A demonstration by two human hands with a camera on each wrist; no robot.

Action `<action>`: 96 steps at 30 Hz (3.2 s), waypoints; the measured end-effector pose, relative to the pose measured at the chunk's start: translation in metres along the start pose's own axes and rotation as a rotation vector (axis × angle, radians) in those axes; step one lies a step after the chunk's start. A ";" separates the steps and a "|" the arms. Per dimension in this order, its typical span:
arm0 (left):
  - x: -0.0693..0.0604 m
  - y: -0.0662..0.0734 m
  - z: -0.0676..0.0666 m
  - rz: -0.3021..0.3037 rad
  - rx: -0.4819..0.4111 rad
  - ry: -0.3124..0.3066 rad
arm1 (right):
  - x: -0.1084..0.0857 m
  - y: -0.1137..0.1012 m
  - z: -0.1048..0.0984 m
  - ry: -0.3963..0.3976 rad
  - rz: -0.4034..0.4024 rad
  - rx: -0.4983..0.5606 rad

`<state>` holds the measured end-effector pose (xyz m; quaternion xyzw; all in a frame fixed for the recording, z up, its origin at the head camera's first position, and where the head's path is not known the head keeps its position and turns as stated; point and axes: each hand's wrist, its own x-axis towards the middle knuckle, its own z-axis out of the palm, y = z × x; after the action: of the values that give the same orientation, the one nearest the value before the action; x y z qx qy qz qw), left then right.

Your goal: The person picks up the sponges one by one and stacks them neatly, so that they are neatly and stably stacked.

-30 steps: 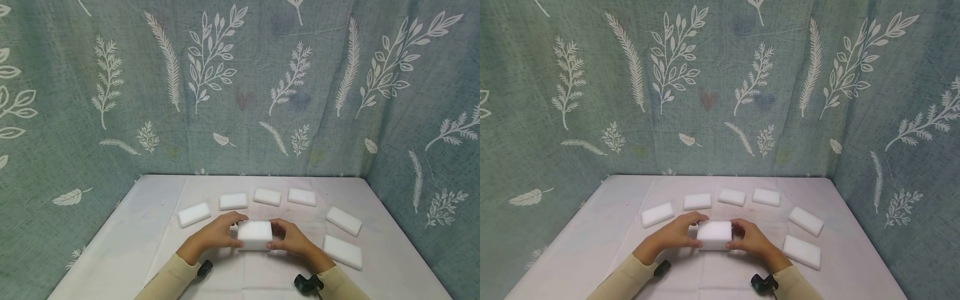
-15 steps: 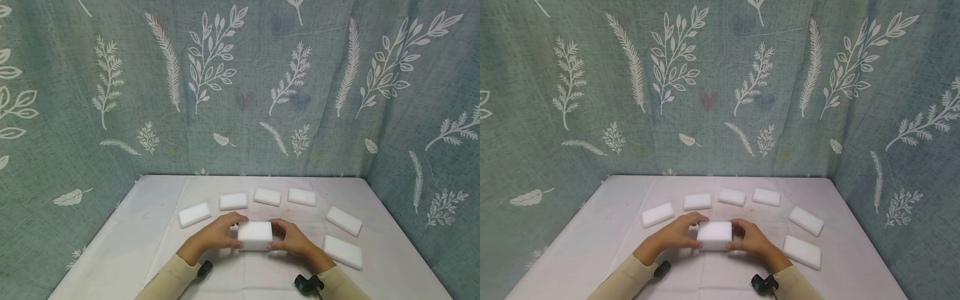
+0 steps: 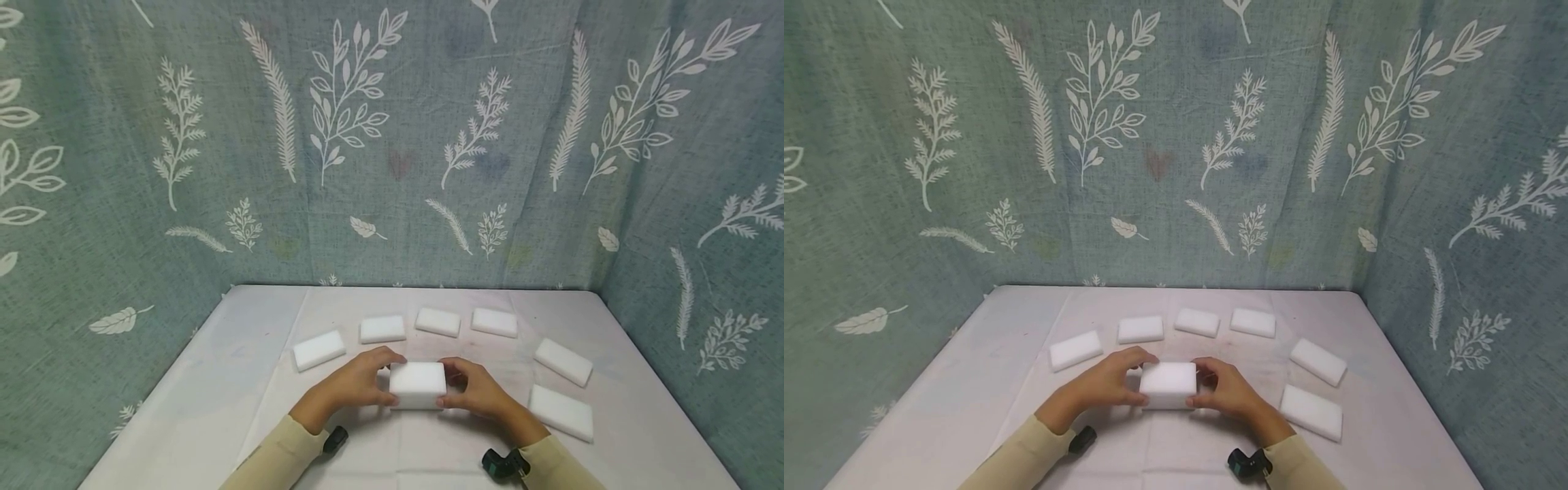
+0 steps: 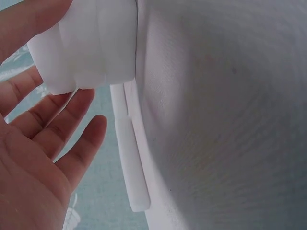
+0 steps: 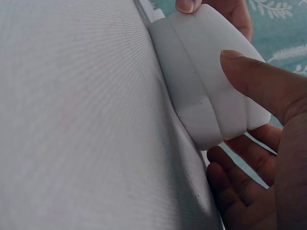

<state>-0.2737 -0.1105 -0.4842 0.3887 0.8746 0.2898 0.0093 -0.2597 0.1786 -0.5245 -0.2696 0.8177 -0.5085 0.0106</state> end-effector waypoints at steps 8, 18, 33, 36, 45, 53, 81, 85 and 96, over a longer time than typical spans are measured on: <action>-0.009 -0.004 -0.005 -0.024 -0.032 0.013 | -0.001 -0.002 0.001 -0.001 0.023 -0.034; -0.033 -0.023 -0.023 -0.113 -0.086 0.047 | 0.000 -0.002 0.000 -0.001 -0.001 -0.032; -0.063 -0.052 -0.055 -0.326 -0.055 0.186 | -0.001 -0.001 0.001 -0.001 0.011 -0.023; -0.067 -0.057 -0.061 -0.346 -0.072 0.208 | -0.001 -0.001 0.001 0.000 0.017 -0.015; -0.078 -0.077 -0.069 -0.387 -0.033 0.256 | -0.001 -0.002 0.002 0.004 0.036 -0.022; -0.088 -0.092 -0.074 -0.480 0.045 0.270 | 0.000 0.000 0.001 0.003 0.035 -0.032; -0.102 -0.122 -0.083 -0.630 -0.003 0.223 | -0.006 -0.046 -0.004 -0.003 0.056 -0.009; -0.102 -0.123 -0.082 -0.623 -0.009 0.207 | -0.006 -0.045 -0.004 -0.011 0.067 0.002; -0.098 -0.122 -0.078 -0.675 0.006 0.187 | -0.001 -0.002 0.003 0.006 0.061 -0.025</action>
<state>-0.3062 -0.2815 -0.5027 0.0494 0.9517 0.3021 0.0232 -0.2577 0.1762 -0.5246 -0.2432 0.8318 -0.4986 0.0202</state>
